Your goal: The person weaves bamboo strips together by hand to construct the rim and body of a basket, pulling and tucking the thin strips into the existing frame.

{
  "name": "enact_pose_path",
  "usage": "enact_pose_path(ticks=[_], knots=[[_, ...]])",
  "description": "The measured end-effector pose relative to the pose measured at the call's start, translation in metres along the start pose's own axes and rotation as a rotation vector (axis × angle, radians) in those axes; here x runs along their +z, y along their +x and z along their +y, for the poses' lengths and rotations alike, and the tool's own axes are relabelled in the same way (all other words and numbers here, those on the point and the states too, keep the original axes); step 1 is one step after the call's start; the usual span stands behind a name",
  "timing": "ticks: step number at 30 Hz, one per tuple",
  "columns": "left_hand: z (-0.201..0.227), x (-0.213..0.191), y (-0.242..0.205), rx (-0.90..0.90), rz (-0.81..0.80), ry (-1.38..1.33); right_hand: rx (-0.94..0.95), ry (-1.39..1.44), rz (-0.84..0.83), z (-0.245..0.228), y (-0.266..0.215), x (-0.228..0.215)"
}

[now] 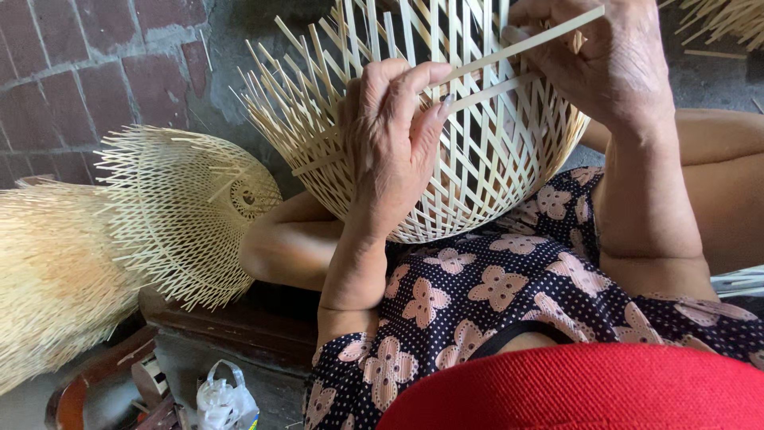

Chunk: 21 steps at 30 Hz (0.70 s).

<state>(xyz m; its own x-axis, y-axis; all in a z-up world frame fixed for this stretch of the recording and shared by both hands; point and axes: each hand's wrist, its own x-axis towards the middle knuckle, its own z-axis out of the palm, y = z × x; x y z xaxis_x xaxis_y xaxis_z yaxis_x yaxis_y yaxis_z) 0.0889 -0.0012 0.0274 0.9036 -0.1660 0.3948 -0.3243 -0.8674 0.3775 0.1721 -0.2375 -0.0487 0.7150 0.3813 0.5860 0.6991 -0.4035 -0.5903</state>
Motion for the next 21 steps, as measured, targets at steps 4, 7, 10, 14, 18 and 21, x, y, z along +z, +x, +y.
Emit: enact_pose_path(ticks=[4, 7, 10, 14, 18, 21], knots=[[0.001, -0.001, 0.0, 0.007, -0.01, -0.004, 0.175, 0.247, -0.055, 0.002, 0.0, 0.008], [0.002, -0.002, -0.001, -0.01, -0.015, -0.019, 0.29, 0.662, 0.016, 0.001, 0.001, 0.015], [-0.001, 0.0, -0.001, 0.021, 0.016, 0.023, 0.262, 0.518, -0.008, -0.005, 0.006, 0.015], [-0.003, 0.005, -0.001, 0.016, 0.022, 0.01, 0.273, 0.423, 0.005, -0.018, 0.016, 0.012], [-0.003, 0.004, -0.002, 0.005, 0.014, -0.005, 0.343, 1.062, 0.026, -0.029, 0.033, 0.009], [-0.001, 0.002, -0.001, -0.002, 0.007, 0.02, 0.398, 0.899, -0.03, -0.036, 0.039, 0.001]])
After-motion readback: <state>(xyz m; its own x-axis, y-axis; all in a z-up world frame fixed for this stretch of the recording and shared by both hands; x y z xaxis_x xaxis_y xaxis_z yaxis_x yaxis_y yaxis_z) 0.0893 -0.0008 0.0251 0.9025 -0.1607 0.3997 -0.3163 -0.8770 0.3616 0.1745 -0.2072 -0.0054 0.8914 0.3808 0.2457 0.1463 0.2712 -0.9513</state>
